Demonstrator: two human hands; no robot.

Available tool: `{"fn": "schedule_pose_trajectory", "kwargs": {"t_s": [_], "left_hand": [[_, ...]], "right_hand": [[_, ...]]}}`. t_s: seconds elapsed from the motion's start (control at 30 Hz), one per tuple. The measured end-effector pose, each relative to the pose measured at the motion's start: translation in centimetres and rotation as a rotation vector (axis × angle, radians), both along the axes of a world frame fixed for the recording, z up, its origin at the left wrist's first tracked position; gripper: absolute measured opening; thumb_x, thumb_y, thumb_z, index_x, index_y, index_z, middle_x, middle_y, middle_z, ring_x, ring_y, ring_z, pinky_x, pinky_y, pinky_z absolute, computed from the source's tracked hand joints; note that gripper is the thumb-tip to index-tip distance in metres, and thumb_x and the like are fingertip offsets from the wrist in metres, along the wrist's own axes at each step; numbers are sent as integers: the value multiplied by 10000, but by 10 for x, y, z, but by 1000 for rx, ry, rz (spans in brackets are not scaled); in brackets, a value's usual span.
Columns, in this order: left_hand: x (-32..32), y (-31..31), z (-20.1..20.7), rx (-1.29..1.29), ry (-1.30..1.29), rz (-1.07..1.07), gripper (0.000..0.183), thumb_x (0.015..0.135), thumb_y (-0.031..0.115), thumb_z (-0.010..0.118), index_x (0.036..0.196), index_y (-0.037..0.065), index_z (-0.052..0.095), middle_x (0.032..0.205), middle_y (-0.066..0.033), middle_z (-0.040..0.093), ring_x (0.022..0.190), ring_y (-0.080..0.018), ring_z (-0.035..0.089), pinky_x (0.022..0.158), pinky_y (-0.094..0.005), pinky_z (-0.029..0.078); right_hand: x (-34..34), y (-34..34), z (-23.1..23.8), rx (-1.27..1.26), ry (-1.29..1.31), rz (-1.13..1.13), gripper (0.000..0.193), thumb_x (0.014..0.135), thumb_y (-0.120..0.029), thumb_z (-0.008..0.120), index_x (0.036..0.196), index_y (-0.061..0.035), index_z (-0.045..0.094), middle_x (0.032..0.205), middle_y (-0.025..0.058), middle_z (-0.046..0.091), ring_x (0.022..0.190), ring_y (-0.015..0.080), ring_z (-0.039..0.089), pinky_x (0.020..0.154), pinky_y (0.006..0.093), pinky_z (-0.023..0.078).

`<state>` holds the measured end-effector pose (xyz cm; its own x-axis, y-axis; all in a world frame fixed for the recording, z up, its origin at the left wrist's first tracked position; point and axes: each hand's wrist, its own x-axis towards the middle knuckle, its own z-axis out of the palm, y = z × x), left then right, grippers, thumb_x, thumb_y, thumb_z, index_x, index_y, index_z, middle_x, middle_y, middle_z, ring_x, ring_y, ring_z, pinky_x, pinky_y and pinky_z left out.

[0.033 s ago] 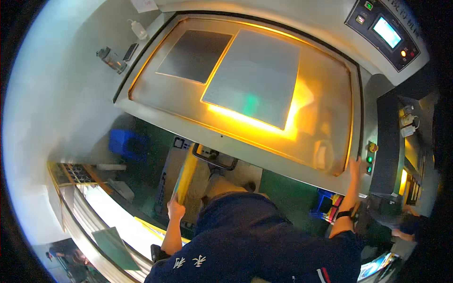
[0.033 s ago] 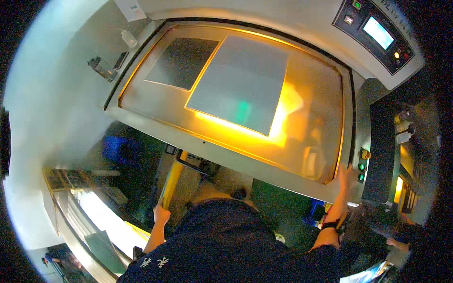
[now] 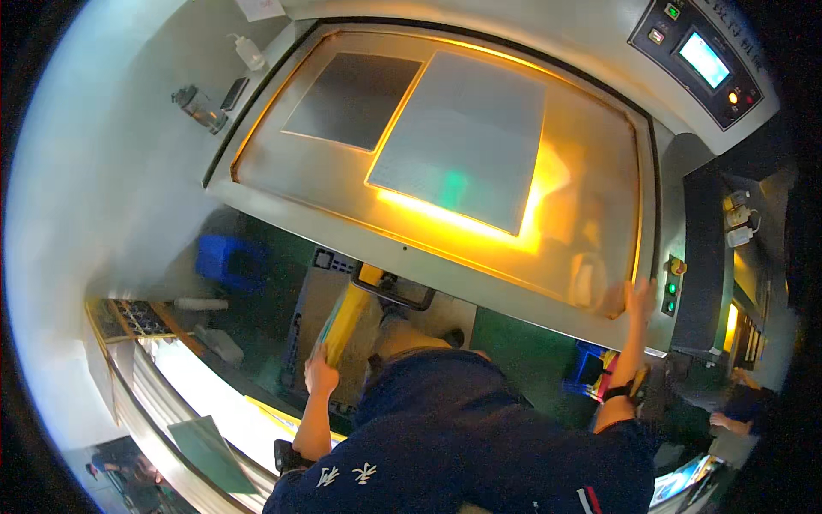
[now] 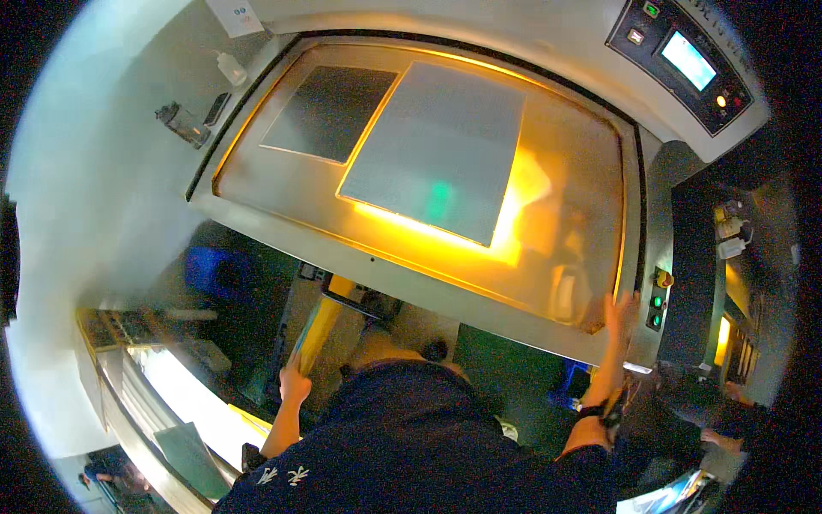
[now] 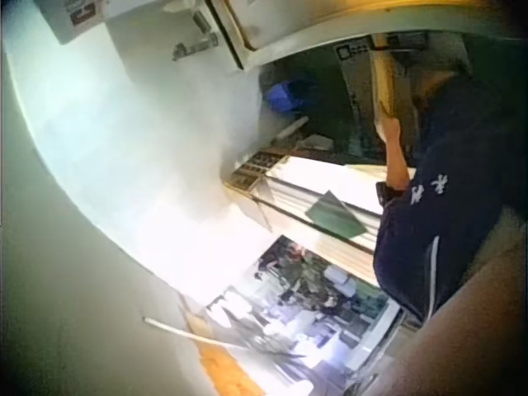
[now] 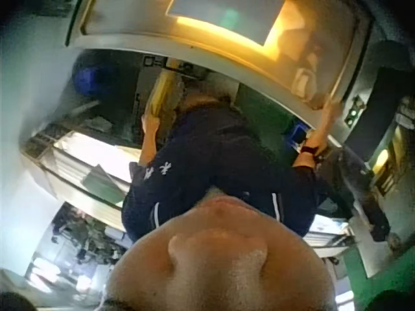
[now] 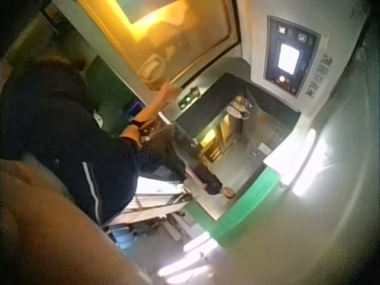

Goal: Operating an LED exposure machine to process electronic PCB panels.

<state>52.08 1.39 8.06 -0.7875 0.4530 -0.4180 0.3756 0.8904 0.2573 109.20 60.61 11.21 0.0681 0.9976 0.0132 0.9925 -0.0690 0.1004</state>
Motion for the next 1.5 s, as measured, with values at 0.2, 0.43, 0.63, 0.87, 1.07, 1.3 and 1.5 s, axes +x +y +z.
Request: {"fn": "schedule_pose_trajectory", "kwargs": {"t_s": [0.2, 0.43, 0.63, 0.87, 1.07, 1.3, 1.5], "left_hand": [[-78, 165, -30, -152, 74, -671, 658, 788, 111, 633, 1414, 209, 460, 1544, -10, 350, 1325, -325, 412, 1011, -587, 404], [-131, 247, -205, -133, -57, -731, 606, 794, 281, 672, 1360, 134, 512, 1441, -143, 432, 1310, -373, 404, 1031, -582, 363], [-120, 266, -207, -21, -174, -863, 537, 812, 279, 661, 1312, 117, 548, 1351, -161, 501, 1244, -385, 461, 1005, -561, 389], [-187, 202, -163, 251, -140, -856, 463, 834, 276, 647, 1257, 98, 591, 1246, -183, 581, 1167, -399, 528, 974, -537, 419], [-235, 207, -108, 409, 5, -856, 415, 849, 274, 638, 1218, 84, 621, 1171, -199, 638, 1113, -409, 575, 952, -520, 440], [-172, 214, -144, 101, -367, -827, 490, 887, 354, 607, 1298, 89, 582, 1242, -173, 630, 1170, -369, 567, 973, -444, 456], [-97, 193, -110, 185, -619, -842, 510, 893, 361, 592, 1327, 96, 563, 1281, -168, 614, 1208, -358, 552, 997, -434, 447]], "right_hand": [[-189, -142, -17, 69, 213, 517, 666, 900, -472, 563, 1444, -112, 434, 1567, 214, 245, 1457, 404, 206, 1146, 603, 173], [-308, -211, 55, -307, 276, 516, 658, 901, -439, 575, 1457, -130, 405, 1596, 195, 172, 1482, 406, 125, 1162, 607, 113], [-319, -218, 62, -214, 342, 292, 644, 914, -396, 564, 1460, -105, 384, 1577, 202, 215, 1473, 408, 155, 1172, 587, 119], [-333, -215, 22, -97, 460, 262, 608, 921, -346, 549, 1452, -94, 390, 1550, 187, 291, 1463, 384, 204, 1180, 559, 143], [-331, -217, 1, 17, 270, 223, 581, 929, -393, 475, 1429, -103, 418, 1506, 155, 380, 1434, 366, 282, 1184, 538, 171], [-335, -208, 4, 145, 337, 314, 596, 979, -494, 394, 1418, -93, 430, 1492, 151, 406, 1432, 361, 293, 1174, 544, 190], [-331, -203, -48, 316, 355, 408, 560, 980, -484, 429, 1391, -105, 463, 1461, 142, 451, 1417, 351, 333, 1157, 548, 225]]}}
